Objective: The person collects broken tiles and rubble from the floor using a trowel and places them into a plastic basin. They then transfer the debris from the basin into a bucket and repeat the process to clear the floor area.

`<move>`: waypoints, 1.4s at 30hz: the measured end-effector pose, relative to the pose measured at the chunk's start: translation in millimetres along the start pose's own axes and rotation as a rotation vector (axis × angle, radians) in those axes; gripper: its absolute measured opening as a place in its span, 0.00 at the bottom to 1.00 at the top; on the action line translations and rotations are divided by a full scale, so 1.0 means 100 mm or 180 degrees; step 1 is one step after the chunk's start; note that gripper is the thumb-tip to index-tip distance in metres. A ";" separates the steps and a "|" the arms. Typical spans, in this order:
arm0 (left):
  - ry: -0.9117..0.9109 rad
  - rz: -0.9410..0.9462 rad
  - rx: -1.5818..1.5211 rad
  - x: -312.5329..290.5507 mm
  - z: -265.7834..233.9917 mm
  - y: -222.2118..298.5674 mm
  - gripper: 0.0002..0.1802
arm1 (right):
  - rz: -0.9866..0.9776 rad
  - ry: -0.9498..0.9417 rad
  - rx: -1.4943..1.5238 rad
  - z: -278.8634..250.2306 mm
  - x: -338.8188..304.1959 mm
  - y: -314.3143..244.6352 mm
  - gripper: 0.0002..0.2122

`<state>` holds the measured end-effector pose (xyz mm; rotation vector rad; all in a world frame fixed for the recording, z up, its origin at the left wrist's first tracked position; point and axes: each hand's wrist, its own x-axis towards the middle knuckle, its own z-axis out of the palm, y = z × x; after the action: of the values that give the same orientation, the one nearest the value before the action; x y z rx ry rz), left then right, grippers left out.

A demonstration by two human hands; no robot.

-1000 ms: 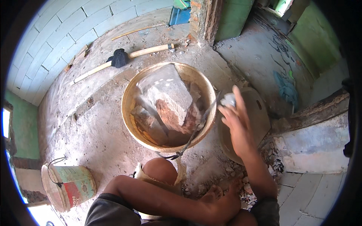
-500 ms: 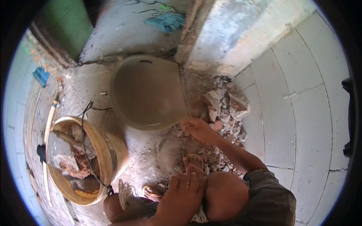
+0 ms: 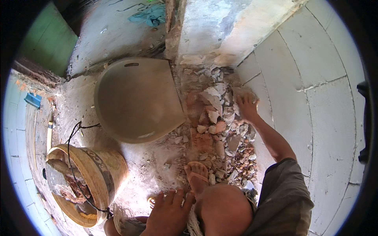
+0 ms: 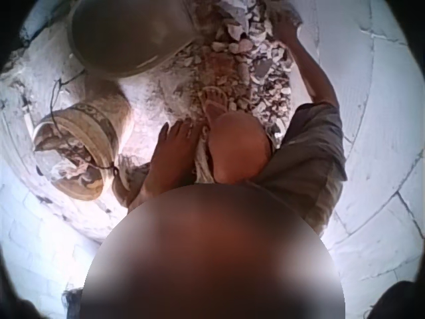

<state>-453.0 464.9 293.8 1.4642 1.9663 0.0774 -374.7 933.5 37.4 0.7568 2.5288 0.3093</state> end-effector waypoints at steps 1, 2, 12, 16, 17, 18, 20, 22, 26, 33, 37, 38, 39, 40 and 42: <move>0.0042 0.0012 0.0017 0.00 0.00 0.01 0.26 | -0.0136 0.0212 -0.0158 0.07 -0.02 0.03 0.58; 0.0089 0.0012 0.0030 -0.01 0.01 0.01 0.26 | -0.0275 0.0271 -0.0282 0.14 -0.04 0.06 0.56; 0.1164 -0.0447 0.0450 -0.14 0.42 0.22 0.20 | -0.1318 0.1112 0.0307 0.19 0.13 0.16 0.45; 0.1223 -0.0560 0.0357 -0.14 0.58 0.36 0.18 | -0.0624 0.0813 0.1396 -0.66 0.20 0.08 0.27; 0.1358 -0.0603 0.0371 -0.14 0.62 0.39 0.17 | -0.0480 0.0480 0.2231 -0.96 0.19 0.07 0.27; 0.1500 -0.0622 0.0394 -0.14 0.67 0.43 0.17 | -0.0208 0.0049 0.3015 -1.27 0.10 0.08 0.27; 0.1564 -0.0591 0.0444 -0.07 0.74 0.47 0.16 | -0.0105 -0.0278 0.4128 -1.81 -0.19 -0.05 0.29; 0.1591 -0.0547 0.0494 0.02 0.82 0.48 0.15 | -0.0560 0.0008 0.4948 -2.19 -0.61 -0.41 0.31; 0.1562 -0.0486 0.0418 0.13 0.94 0.52 0.14 | -0.1619 0.0152 0.5281 -2.86 -1.25 -1.53 0.36; 0.1783 -0.0871 0.0864 -0.01 0.85 0.51 0.13 | -0.3905 -0.2978 0.6454 -3.59 -2.15 -3.63 0.20; 0.1406 -0.1145 0.0975 -0.07 0.74 0.37 0.13 | -0.4914 0.0983 0.3754 -3.55 -2.53 -4.46 0.32; 0.1335 -0.1063 0.0699 -0.07 0.74 0.36 0.14 | -0.5012 0.0916 0.3598 -3.48 -2.57 -4.54 0.37; 0.1260 -0.0960 0.0424 -0.06 0.75 0.34 0.14 | -0.5359 0.1272 0.3533 -3.40 -2.59 -4.65 0.33; 0.1500 -0.1311 0.0525 -0.07 0.76 0.35 0.15 | -0.5487 0.1812 0.2952 -3.30 -2.60 -4.69 0.29; 0.1946 -0.1856 0.0703 -0.09 0.79 0.39 0.18 | -0.5411 0.2257 0.2465 -3.07 -2.57 -4.76 0.22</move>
<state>-376.3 444.9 254.3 0.9965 2.9138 0.0529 -559.6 373.8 236.6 -1.6325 2.8177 -1.1497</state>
